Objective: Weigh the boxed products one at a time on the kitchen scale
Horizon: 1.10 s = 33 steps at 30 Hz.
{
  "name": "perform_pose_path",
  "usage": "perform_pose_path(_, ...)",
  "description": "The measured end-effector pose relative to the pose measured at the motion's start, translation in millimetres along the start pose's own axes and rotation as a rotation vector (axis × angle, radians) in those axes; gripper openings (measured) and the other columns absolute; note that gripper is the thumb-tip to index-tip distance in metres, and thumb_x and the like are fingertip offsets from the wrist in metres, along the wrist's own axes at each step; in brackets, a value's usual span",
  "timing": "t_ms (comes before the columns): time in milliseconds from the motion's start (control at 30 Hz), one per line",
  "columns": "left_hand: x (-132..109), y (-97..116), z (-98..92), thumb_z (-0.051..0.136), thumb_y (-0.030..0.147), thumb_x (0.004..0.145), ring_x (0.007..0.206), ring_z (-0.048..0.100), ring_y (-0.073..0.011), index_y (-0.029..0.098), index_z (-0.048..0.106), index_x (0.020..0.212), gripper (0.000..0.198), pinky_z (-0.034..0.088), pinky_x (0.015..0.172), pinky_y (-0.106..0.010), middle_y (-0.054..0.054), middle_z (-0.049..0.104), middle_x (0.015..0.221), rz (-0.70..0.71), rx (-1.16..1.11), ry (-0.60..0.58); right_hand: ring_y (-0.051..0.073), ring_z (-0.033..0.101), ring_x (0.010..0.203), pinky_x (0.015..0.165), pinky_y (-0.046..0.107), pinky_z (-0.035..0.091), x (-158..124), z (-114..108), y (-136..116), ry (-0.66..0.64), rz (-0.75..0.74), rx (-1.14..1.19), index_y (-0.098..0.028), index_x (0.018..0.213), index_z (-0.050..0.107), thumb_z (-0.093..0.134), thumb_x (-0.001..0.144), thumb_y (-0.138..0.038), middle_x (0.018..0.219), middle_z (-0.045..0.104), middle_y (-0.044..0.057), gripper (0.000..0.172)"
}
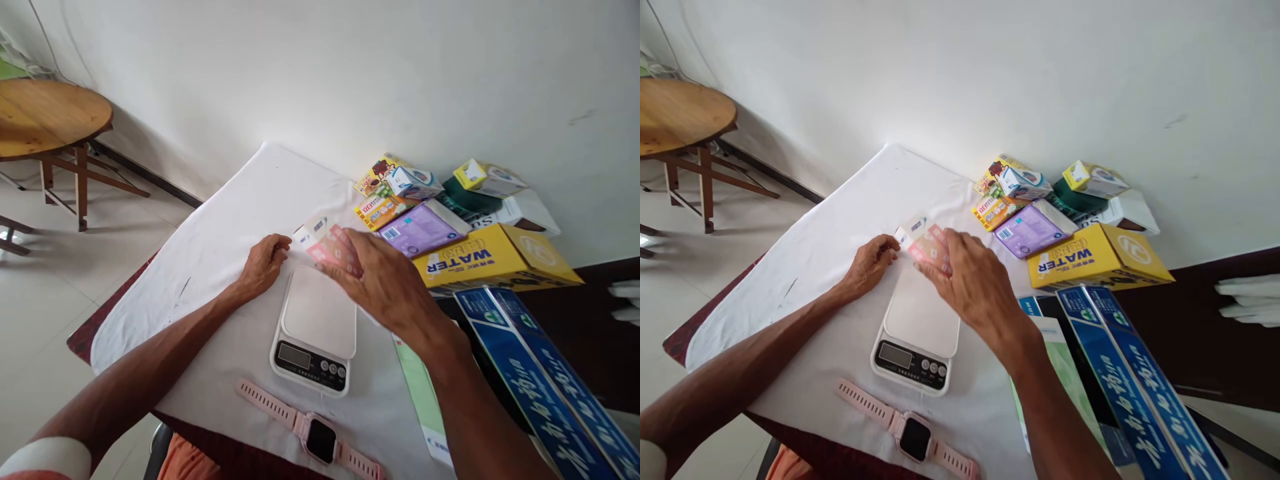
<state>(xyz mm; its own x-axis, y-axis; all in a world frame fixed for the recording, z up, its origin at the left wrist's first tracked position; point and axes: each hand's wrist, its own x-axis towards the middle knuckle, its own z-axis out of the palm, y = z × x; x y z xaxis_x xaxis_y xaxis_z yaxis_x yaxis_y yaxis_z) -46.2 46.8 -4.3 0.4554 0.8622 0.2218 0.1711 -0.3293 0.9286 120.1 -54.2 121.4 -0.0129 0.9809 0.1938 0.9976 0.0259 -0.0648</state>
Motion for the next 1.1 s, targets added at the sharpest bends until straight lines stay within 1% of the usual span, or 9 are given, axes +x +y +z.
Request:
perform_pose_path(100, 1.2, -0.1, 0.5, 0.049, 0.012, 0.088, 0.084, 0.068, -0.0165, 0.017, 0.066, 0.108, 0.026, 0.056, 0.081, -0.031, -0.007, 0.073, 0.100, -0.012, -0.013, 0.004, 0.032, 0.066, 0.100, 0.085, 0.044, 0.055, -43.0, 4.4, -15.7, -0.080, -0.017, 0.007, -0.008, 0.132, 0.055, 0.069, 0.093, -0.047, 0.108, 0.069, 0.016, 0.057)
perform_pose_path(167, 1.8, -0.9, 0.3, 0.050, 0.015, 0.088, 0.081, 0.068, -0.0157, 0.017, 0.066, 0.109, 0.026, 0.057, 0.079, -0.031, -0.006, 0.073, 0.101, -0.022, -0.026, -0.008, 0.033, 0.066, 0.098, 0.083, 0.046, 0.056, -59.2, 14.1, -29.2, -0.124, 0.004, -0.020, -0.006, 0.134, 0.054, 0.073, 0.090, -0.046, 0.109, 0.069, 0.017, 0.063)
perform_pose_path(300, 2.6, -3.7, -1.1, 0.052, 0.020, 0.088, 0.080, 0.069, -0.0161, 0.016, 0.065, 0.110, 0.027, 0.057, 0.079, -0.032, -0.008, 0.072, 0.102, -0.036, -0.045, -0.018, 0.035, 0.065, 0.100, 0.082, 0.049, 0.056, -70.3, 27.3, -44.7, -0.110, 0.037, -0.075, -0.003, 0.138, 0.051, 0.077, 0.086, -0.049, 0.113, 0.069, 0.021, 0.074)
perform_pose_path(433, 2.7, -4.7, -2.1, 0.053, 0.024, 0.088, 0.081, 0.069, -0.0171, 0.017, 0.065, 0.111, 0.027, 0.058, 0.080, -0.034, -0.008, 0.072, 0.103, -0.054, -0.065, -0.025, 0.037, 0.063, 0.107, 0.083, 0.052, 0.056, -82.1, 15.5, -37.7, -0.023, 0.033, -0.041, -0.004, 0.144, 0.046, 0.068, 0.090, -0.059, 0.120, 0.066, 0.023, 0.081)
perform_pose_path(600, 2.6, -0.2, -3.5, 0.054, 0.027, 0.087, 0.082, 0.070, -0.0186, 0.017, 0.066, 0.111, 0.029, 0.058, 0.081, -0.036, -0.009, 0.073, 0.103, -0.066, -0.031, -0.045, 0.036, 0.061, 0.115, 0.088, 0.050, 0.055, -109.9, 1.5, -24.8, 0.061, 0.085, 0.031, -0.009, 0.143, 0.047, 0.065, 0.092, -0.057, 0.128, 0.063, 0.021, 0.072)
perform_pose_path(800, 1.7, 9.1, -6.4, 0.057, 0.033, 0.085, 0.085, 0.070, -0.0209, 0.016, 0.066, 0.112, 0.033, 0.057, 0.083, -0.038, -0.010, 0.074, 0.106, -0.093, 0.013, -0.059, 0.032, 0.062, 0.110, 0.088, 0.048, 0.054, -126.7, 22.4, -35.3, 0.046, 0.196, 0.081, -0.012, 0.139, 0.050, 0.071, 0.092, -0.035, 0.122, 0.066, 0.017, 0.056)
perform_pose_path(867, 1.2, 12.1, -7.3, 0.058, 0.036, 0.085, 0.085, 0.070, -0.0208, 0.017, 0.067, 0.112, 0.035, 0.057, 0.083, -0.038, -0.009, 0.074, 0.107, -0.110, 0.015, -0.066, 0.032, 0.063, 0.106, 0.086, 0.048, 0.054, -130.7, 28.7, -39.3, 0.077, 0.211, 0.084, -0.012, 0.137, 0.052, 0.068, 0.094, -0.034, 0.119, 0.067, 0.016, 0.051)
perform_pose_path(967, 0.7, 15.6, -8.2, 0.058, 0.038, 0.084, 0.084, 0.070, -0.0203, 0.017, 0.067, 0.112, 0.035, 0.057, 0.085, -0.038, -0.008, 0.074, 0.107, -0.118, 0.036, -0.065, 0.031, 0.063, 0.106, 0.086, 0.047, 0.053, -142.4, 30.3, -40.0, 0.163, 0.210, 0.110, -0.011, 0.138, 0.051, 0.061, 0.098, -0.039, 0.119, 0.066, 0.018, 0.049)
perform_pose_path(1100, 0.2, 17.5, -8.0, 0.058, 0.039, 0.084, 0.087, 0.070, -0.0209, 0.019, 0.067, 0.112, 0.036, 0.057, 0.088, -0.039, -0.007, 0.074, 0.107, -0.127, 0.044, -0.061, 0.032, 0.062, 0.110, 0.088, 0.047, 0.053, -168.9, 14.1, -27.4, 0.348, 0.308, 0.011, -0.013, 0.142, 0.047, 0.055, 0.101, -0.042, 0.121, 0.065, 0.019, 0.051)
